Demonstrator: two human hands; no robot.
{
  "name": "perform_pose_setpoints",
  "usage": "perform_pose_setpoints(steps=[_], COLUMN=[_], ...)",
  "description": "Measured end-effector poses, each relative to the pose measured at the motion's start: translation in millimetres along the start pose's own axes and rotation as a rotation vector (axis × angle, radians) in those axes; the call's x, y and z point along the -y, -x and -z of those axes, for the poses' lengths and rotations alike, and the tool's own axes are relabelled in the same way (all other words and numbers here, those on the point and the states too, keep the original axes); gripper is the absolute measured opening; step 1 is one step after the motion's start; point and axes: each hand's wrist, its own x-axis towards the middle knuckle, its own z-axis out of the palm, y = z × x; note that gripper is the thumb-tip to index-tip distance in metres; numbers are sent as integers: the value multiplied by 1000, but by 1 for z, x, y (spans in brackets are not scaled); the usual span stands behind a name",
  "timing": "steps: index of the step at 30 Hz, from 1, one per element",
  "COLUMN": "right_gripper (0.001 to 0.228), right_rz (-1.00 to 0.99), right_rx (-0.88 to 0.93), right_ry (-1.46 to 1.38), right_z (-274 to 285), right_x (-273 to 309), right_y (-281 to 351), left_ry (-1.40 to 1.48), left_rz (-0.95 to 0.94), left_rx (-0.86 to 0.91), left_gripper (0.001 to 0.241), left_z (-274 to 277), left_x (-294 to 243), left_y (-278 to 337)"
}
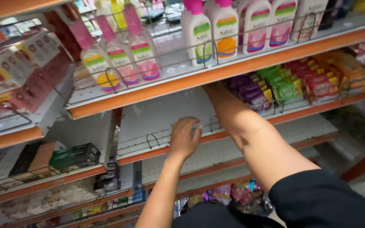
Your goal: The person takes small product packets and a cloth from a cardboard box on the floor, scans some packets with a handheld barcode scanner, and places them onto convenience store shelves.
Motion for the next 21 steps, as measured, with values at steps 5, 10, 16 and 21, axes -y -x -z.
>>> perform_pose_setpoints(steps=[5, 10, 16, 21], right_gripper=[40, 39, 37, 36], right_rz=[10, 30, 121, 180], right_rx=[36, 69, 27, -204], right_ry=[3, -21, -103, -305], right_z=[5, -5, 5, 42], right_x=[-5, 3, 34, 21], right_y=[12, 41, 51, 139], left_ry=[26, 53, 53, -52], left_rz=[7, 38, 64, -44], left_rx=[43, 103, 132, -81], left_gripper=[20, 20, 20, 27], left_z=[4, 8, 15, 2], left_x=[-4, -2, -7, -29], left_y=[-3, -6, -11, -8])
